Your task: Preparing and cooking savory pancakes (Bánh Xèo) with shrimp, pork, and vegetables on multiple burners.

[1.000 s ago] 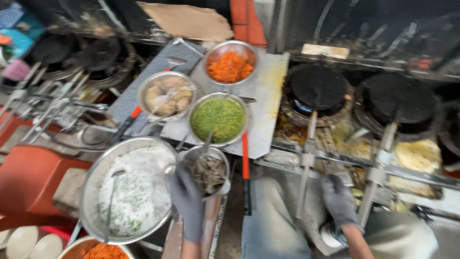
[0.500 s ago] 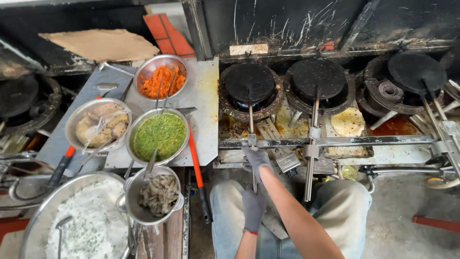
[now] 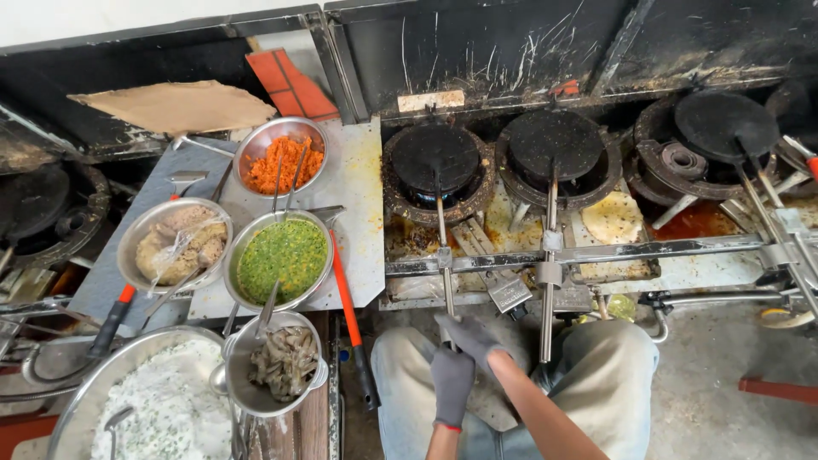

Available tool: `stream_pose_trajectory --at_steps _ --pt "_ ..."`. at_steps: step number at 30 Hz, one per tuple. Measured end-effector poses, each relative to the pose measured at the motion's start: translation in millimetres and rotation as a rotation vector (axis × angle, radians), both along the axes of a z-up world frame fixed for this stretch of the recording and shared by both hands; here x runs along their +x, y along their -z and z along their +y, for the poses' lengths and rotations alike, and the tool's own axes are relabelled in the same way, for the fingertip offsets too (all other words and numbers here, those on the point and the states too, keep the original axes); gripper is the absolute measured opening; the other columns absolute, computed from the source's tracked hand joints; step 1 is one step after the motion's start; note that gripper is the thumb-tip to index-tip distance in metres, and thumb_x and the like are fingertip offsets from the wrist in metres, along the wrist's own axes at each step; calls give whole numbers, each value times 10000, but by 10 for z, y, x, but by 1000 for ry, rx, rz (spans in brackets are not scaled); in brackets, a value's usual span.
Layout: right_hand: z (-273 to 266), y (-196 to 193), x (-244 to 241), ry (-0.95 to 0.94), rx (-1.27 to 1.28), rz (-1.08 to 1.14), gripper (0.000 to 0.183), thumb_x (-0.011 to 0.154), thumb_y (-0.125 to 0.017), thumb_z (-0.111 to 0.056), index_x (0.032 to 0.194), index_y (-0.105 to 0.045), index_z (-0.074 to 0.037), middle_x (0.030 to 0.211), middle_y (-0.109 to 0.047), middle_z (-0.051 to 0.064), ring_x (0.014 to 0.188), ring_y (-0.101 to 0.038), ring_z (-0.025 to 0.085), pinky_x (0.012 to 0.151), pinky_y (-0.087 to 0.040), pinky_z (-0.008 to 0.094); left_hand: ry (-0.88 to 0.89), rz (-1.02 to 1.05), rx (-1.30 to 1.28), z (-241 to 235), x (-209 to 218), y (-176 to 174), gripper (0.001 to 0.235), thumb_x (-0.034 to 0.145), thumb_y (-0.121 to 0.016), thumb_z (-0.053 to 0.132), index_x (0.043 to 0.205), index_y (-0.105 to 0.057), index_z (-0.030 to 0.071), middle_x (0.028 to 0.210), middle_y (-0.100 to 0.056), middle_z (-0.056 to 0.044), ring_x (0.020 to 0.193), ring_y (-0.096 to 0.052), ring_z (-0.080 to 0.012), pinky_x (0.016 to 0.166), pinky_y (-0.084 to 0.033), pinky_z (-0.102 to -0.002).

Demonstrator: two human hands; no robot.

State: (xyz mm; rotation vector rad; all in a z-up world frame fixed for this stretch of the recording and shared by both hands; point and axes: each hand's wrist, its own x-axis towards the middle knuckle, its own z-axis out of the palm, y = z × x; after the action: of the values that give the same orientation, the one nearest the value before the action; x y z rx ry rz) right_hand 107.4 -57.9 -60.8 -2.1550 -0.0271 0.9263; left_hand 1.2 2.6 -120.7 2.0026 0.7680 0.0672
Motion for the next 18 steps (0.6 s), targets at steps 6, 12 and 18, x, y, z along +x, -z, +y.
stream_pose_trajectory --at_steps 6,12,18 --pt "438 -163 513 -156 -233 -104 382 954 -532 -292 1207 -636 -25 1154 -632 193 1105 -646 266 933 -514 368 12 -572 -107 115 132 -1157 436 956 -671 222 1286 -509 -11 1101 -706 -275 980 -714 -396 810 -549 -459" --pt "650 913 711 -861 -661 -445 529 922 -690 -355 1250 -597 49 1001 -706 187 988 -723 240 811 -552 350 -105 -19 -460 -63 -578 -1593 533 957 -645 248 1409 -390 124 840 -710 -157 648 -680 -238 604 -520 -377" --pt "518 634 554 -767 -632 -554 544 970 -606 -381 1345 -477 -7 1089 -646 201 946 -680 250 762 -544 344 -49 -358 -997 -285 -1442 160 605 1019 -636 140 1564 -377 97 848 -607 -118 613 -552 -167 537 -477 -324"
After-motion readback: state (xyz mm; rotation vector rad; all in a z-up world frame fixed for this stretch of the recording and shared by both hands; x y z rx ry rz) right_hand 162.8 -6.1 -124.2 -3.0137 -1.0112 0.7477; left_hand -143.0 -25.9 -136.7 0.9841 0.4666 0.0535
